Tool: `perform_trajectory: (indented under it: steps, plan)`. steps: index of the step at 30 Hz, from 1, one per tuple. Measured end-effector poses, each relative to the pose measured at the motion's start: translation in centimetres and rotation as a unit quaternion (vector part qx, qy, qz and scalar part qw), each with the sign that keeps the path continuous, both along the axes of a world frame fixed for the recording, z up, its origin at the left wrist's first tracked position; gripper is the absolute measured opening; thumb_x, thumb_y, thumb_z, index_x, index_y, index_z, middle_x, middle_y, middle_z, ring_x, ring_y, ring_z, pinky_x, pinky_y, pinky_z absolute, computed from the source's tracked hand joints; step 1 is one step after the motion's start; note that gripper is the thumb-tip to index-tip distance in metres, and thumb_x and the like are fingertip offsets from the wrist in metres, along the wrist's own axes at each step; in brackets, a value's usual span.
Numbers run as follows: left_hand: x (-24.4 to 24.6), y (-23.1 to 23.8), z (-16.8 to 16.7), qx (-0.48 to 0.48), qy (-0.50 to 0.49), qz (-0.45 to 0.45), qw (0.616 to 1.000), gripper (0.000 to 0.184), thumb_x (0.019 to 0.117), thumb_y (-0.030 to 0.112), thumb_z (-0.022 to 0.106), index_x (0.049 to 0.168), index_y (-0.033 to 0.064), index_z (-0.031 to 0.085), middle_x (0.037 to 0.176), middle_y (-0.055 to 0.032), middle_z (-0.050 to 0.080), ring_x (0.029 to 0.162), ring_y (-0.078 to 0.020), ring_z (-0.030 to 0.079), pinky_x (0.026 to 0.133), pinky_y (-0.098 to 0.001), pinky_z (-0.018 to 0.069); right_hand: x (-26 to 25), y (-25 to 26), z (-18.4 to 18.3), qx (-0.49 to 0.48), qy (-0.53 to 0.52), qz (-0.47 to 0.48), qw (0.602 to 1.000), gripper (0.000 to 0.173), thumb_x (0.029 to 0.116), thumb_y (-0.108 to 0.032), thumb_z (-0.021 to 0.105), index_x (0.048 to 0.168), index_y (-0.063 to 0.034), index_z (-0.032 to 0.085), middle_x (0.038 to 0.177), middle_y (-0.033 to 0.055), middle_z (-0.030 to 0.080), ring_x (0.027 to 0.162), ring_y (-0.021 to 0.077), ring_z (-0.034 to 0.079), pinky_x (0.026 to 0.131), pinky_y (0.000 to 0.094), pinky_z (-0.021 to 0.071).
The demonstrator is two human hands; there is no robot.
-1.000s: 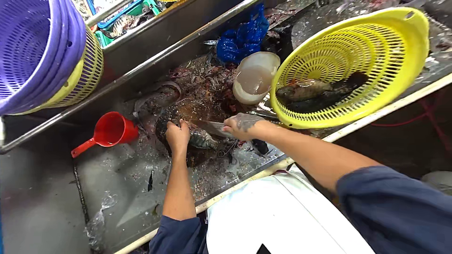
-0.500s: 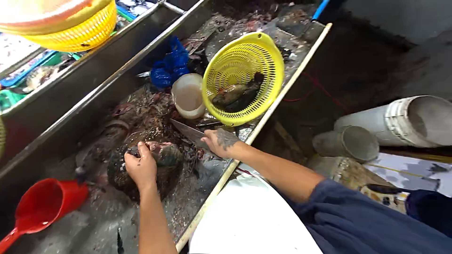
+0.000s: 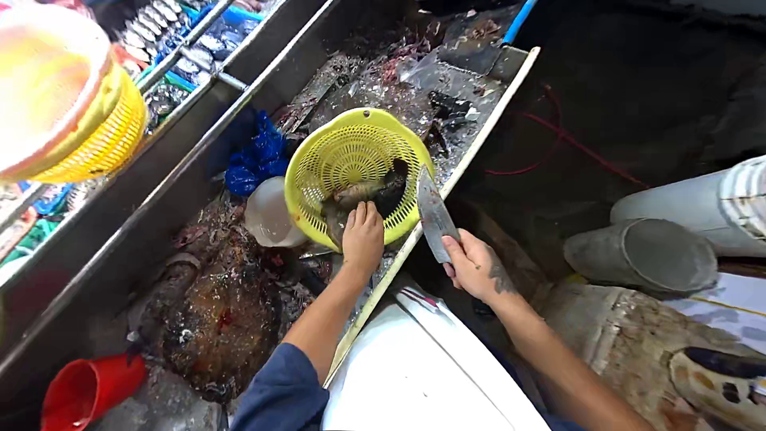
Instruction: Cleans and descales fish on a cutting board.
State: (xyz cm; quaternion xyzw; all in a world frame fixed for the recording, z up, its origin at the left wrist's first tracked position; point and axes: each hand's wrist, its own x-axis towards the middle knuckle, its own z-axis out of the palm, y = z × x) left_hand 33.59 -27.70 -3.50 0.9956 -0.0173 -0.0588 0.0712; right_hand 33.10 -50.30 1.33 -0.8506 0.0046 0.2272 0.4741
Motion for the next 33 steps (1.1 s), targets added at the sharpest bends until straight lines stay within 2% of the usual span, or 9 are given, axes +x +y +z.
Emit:
perform_trajectory:
  steps: [4, 8, 12, 15, 18, 23, 29, 31, 33]
  plan:
    - [1.5, -1.2, -0.8, -0.009, 0.115, 0.092, 0.989, 0.047, 0.1043, 0.024, 0.055, 0.145, -0.0001, 0.051, 0.147, -0.0221, 0.052, 0.137, -0.0389, 0.051, 0.106, -0.0531, 0.0492, 0.8, -2.1, -1.7, 0.048, 0.027, -0.007, 0.998, 0.036, 0.1099, -0.038, 0.042, 0.114, -0.0058, 0.060, 0.068, 0.0028, 0.061, 0.049, 0.0122, 0.059, 0.046, 0.0300, 0.0539]
    - [3.1, -1.7, -1.5, 0.014, 0.154, 0.110, 0.982, 0.075, 0.0891, 0.018, 0.071, 0.155, 0.0028, 0.039, 0.152, -0.0223, 0.046, 0.139, -0.0419, 0.046, 0.105, -0.0565, 0.0475, 2.6, -2.9, -2.7, 0.062, 0.037, 0.033, 0.997, 0.035, 0.1087, -0.038, 0.047, 0.114, -0.0063, 0.060, 0.069, 0.0028, 0.062, 0.051, 0.0120, 0.060, 0.050, 0.0309, 0.0550]
    - [4.1, -1.2, -1.6, -0.007, 0.176, 0.091, 0.980, 0.059, 0.0897, 0.015, 0.072, 0.144, 0.0036, 0.050, 0.136, -0.0268, 0.058, 0.126, -0.0484, 0.056, 0.091, -0.0630, 0.0546, 4.3, -3.1, -2.5, 0.073, 0.012, 0.063, 0.995, 0.029, 0.1061, -0.035, 0.054, 0.112, -0.0075, 0.062, 0.066, 0.0033, 0.063, 0.051, 0.0130, 0.062, 0.052, 0.0323, 0.0569]
    - [4.1, 1.4, -0.4, -0.172, 0.145, 0.101, 0.969, 0.046, 0.0930, 0.020, 0.070, 0.134, 0.0027, 0.057, 0.117, -0.0217, 0.069, 0.110, -0.0377, 0.069, 0.093, -0.0598, 0.0560, 5.1, -3.1, -2.1, 0.099, -0.004, 0.063, 0.993, 0.026, 0.1048, -0.034, 0.057, 0.111, -0.0095, 0.062, 0.065, 0.0027, 0.062, 0.050, 0.0133, 0.061, 0.049, 0.0322, 0.0558]
    - [2.5, 4.8, 2.1, -0.447, 0.092, 0.148, 0.877, 0.049, 0.0936, 0.021, 0.075, 0.136, 0.0036, 0.058, 0.111, -0.0117, 0.074, 0.097, -0.0199, 0.074, 0.090, -0.0435, 0.0623, 5.4, -2.8, -1.4, 0.101, 0.020, 0.081, 0.991, 0.026, 0.1018, -0.027, 0.059, 0.121, -0.0098, 0.055, 0.068, 0.0035, 0.063, 0.052, 0.0143, 0.063, 0.050, 0.0333, 0.0573]
    - [-6.5, 10.8, 7.7, -0.667, 0.023, 0.210, 0.714, 0.056, 0.0922, 0.019, 0.070, 0.142, 0.0080, 0.048, 0.103, -0.0147, 0.072, 0.073, -0.0227, 0.072, 0.056, -0.0359, 0.0614, 4.5, -0.1, 0.7, 0.179, 0.010, 0.215, 0.960, 0.055, 0.0817, -0.013, 0.060, 0.135, -0.0172, 0.048, 0.092, -0.0005, 0.068, 0.073, 0.0134, 0.069, 0.064, 0.0349, 0.0616]
    - [-23.6, 17.1, 7.5, -0.636, -0.102, 0.388, 0.659, 0.045, 0.0993, 0.035, 0.064, 0.140, 0.0220, 0.050, 0.097, -0.0066, 0.073, 0.063, -0.0139, 0.068, 0.049, -0.0272, 0.0573, 0.8, 9.9, 4.0, 0.476, 0.099, 0.343, 0.803, 0.047, 0.1062, -0.017, 0.053, 0.152, -0.0213, 0.040, 0.114, 0.0126, 0.069, 0.090, 0.0280, 0.072, 0.080, 0.0422, 0.0650]
    - [-27.6, 18.9, 6.2, -0.534, -0.081, 0.528, 0.655, 0.043, 0.1022, 0.025, 0.063, 0.142, 0.0141, 0.050, 0.093, -0.0127, 0.072, 0.062, -0.0190, 0.067, 0.050, -0.0317, 0.0564, -1.6, 14.7, 2.5, 0.427, 0.097, 0.364, 0.822, 0.040, 0.1088, -0.033, 0.050, 0.147, -0.0234, 0.042, 0.097, 0.0075, 0.070, 0.078, 0.0228, 0.070, 0.069, 0.0387, 0.0633]
    - [-29.6, 20.3, 5.1, -0.428, -0.019, 0.646, 0.632, 0.049, 0.1007, 0.027, 0.067, 0.144, 0.0115, 0.049, 0.090, -0.0146, 0.071, 0.059, -0.0203, 0.066, 0.051, -0.0331, 0.0555, -3.9, 19.1, 1.0, 0.208, 0.046, 0.409, 0.887, 0.045, 0.1102, -0.031, 0.044, 0.153, -0.0157, 0.039, 0.084, 0.0100, 0.065, 0.066, 0.0226, 0.066, 0.061, 0.0410, 0.0602]
